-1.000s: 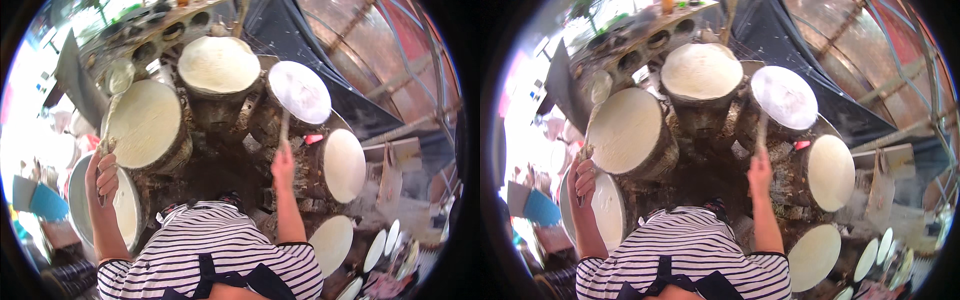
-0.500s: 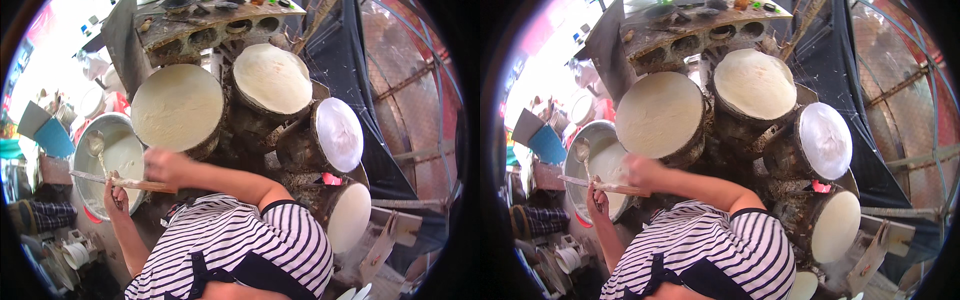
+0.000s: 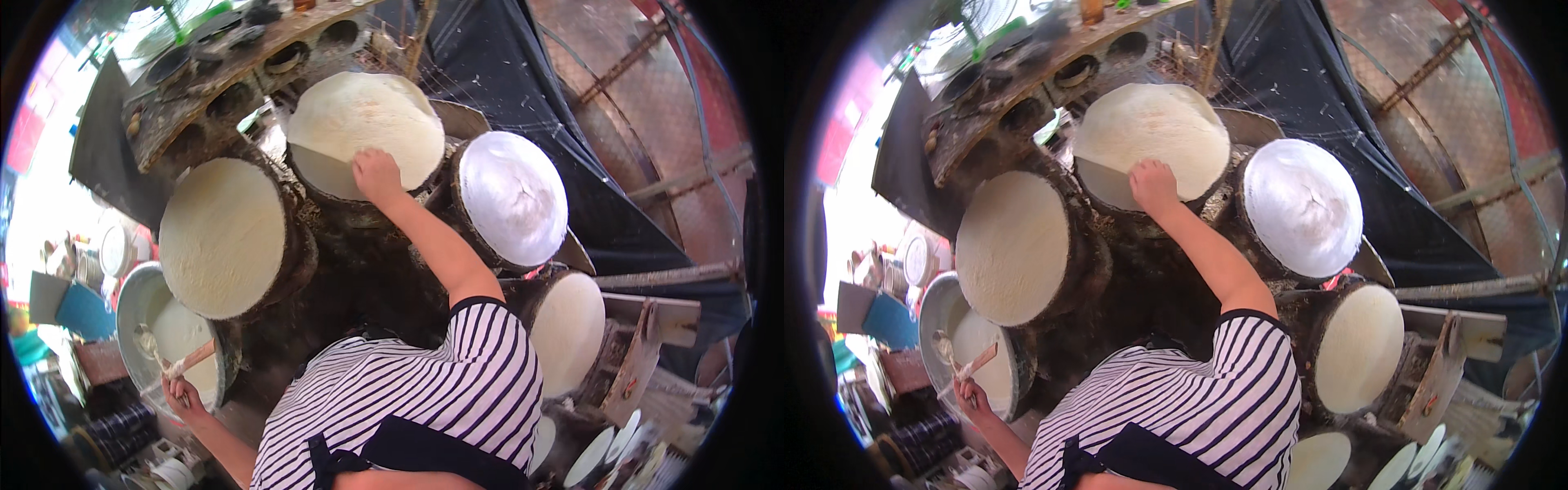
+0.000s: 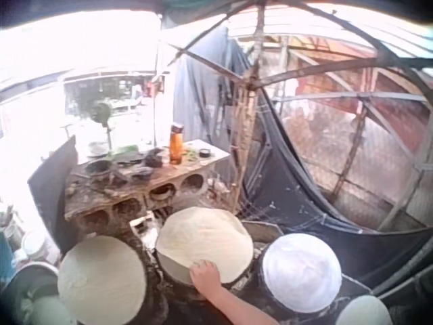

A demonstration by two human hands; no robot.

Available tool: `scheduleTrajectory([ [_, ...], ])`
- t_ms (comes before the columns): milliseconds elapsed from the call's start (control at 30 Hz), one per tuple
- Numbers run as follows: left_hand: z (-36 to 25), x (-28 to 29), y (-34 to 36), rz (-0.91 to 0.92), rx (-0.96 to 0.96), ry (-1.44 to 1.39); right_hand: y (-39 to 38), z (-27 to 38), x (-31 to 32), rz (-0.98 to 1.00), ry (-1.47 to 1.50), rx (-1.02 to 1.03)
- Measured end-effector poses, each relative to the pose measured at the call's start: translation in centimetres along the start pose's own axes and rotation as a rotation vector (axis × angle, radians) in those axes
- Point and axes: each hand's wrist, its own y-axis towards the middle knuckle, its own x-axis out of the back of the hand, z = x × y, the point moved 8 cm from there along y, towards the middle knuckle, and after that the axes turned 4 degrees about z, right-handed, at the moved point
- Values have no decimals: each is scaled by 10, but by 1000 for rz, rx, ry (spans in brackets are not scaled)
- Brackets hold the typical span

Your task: The person ladles batter onto hot round griddles, spreads it into thin circles, and removes cooked crepes to a stack. They repeat this cycle across multiple griddles, using a ladle and a wooden spreader.

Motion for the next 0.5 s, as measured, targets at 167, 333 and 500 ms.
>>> scheduleTrajectory([
  [167,4,-10,17,35,100,6,33,-20,96,-293,85,-215],
  [333,-12,-5,38,60,239,-11,6,-41,180,-646,8,-328],
  [500,-43,20,63,48,328,131,-73,-19,263,-796,-81,-477],
])
